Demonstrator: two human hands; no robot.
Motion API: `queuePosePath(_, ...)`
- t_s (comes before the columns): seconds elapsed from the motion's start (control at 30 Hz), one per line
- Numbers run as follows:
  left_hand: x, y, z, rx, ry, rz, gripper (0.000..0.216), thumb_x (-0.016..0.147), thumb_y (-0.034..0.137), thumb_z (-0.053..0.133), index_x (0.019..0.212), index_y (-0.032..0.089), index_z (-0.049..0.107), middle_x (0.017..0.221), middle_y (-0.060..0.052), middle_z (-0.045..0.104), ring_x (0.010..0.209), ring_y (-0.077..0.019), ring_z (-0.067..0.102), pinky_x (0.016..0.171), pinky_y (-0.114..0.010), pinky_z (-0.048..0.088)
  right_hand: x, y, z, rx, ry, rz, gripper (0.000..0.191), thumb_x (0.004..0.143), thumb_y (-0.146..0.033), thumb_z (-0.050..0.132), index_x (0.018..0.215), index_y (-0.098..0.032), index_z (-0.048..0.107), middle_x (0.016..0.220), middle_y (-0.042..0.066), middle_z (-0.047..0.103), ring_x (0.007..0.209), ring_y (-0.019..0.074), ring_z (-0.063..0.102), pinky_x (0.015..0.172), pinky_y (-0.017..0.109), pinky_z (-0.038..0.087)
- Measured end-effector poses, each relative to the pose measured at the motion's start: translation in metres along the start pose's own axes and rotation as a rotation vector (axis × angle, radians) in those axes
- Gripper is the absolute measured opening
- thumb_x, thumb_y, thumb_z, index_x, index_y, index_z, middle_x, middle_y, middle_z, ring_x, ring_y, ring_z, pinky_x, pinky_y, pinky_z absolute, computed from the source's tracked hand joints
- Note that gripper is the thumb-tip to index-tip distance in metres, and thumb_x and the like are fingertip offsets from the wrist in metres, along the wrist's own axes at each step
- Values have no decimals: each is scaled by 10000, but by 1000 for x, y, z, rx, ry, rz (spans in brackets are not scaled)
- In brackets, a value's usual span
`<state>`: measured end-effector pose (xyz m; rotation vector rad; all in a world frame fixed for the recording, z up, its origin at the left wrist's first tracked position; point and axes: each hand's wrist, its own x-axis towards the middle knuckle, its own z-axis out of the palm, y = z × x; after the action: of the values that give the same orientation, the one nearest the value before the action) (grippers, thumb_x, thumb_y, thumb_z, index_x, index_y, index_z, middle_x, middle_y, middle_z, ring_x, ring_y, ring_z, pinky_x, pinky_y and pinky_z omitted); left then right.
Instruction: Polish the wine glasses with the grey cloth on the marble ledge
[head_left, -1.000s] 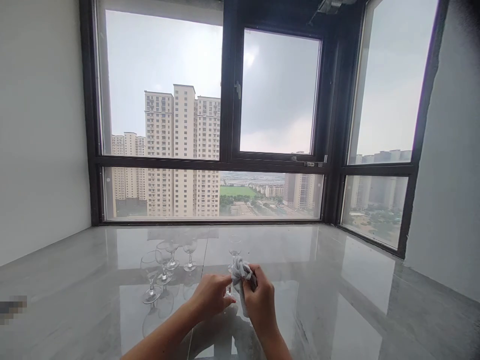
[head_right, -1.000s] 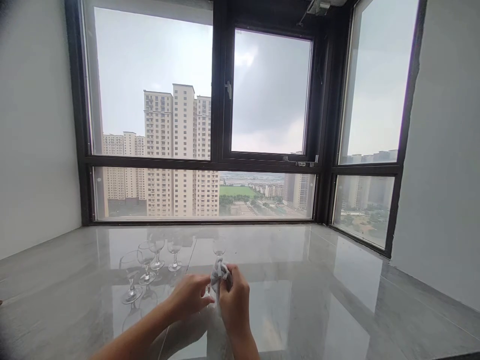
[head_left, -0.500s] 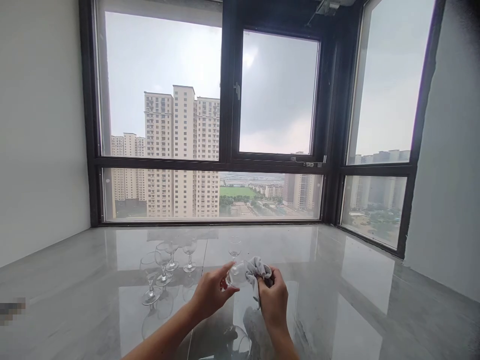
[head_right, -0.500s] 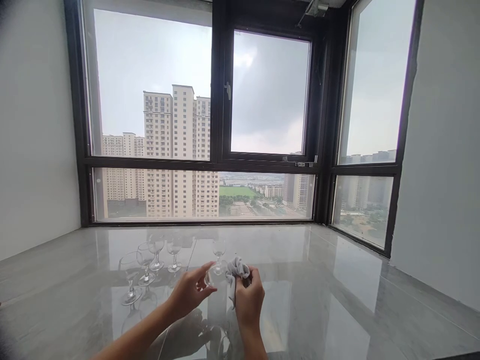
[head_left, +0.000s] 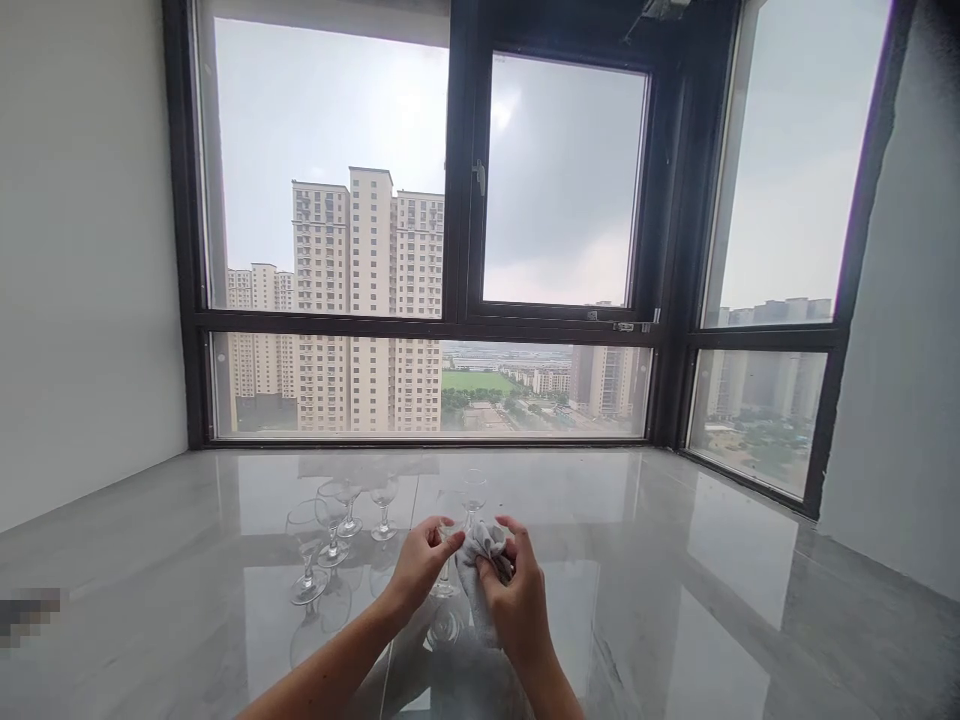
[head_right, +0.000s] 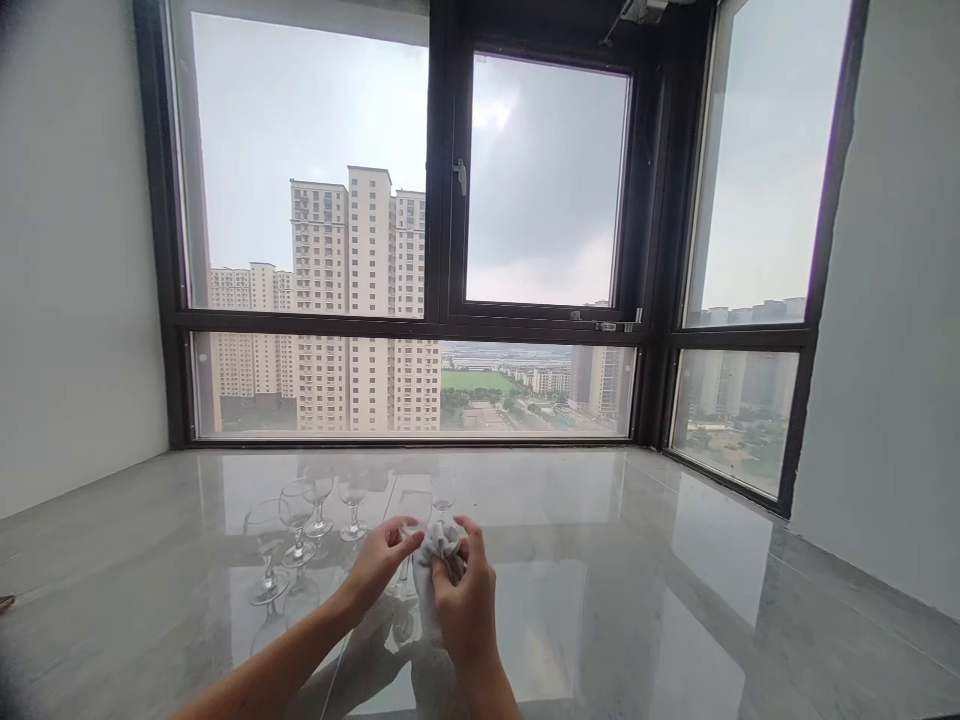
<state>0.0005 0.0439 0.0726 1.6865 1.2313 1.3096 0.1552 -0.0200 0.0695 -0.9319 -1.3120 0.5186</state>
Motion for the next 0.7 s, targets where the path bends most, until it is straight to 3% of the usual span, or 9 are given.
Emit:
queuePosePath(0.2,4,-16,9,-58,-195,-81,633,712,707,651,998,142,647,549,100,406,477,-102,395,480,-235,306,-1,1,-3,-25,-78,-12,234,909,-342,583,1107,-223,619,957,55,744,847,199,709,780,271,539)
queuePosePath(0.33,4,-21,11,-76,-237,-79,608,699,712,671,943,157,636,532,100,420,465,-101,411,479,-236,317,0,0,-4,-2,-82,-20,192,898,-356,612,1036,-226,641,932,44,742,834,198,705,770,265,535)
queuePosePath(0.53,-4,-5,5,-290,-308,-133,581,685,618,785,1027,166,657,798,13,604,757,-142,569,654,-238,443,2,3,-5,-91,30,-13,166,887,-351,610,987,-223,645,871,32,737,782,193,693,727,257,517)
queuePosePath(0.7,-9,-2,8,-557,-383,-203,572,676,477,869,1114,193,637,905,-9,638,807,-143,605,661,-234,459,3,7,-8,-122,55,31,164,875,-336,587,978,-221,643,850,34,738,758,194,690,706,257,506)
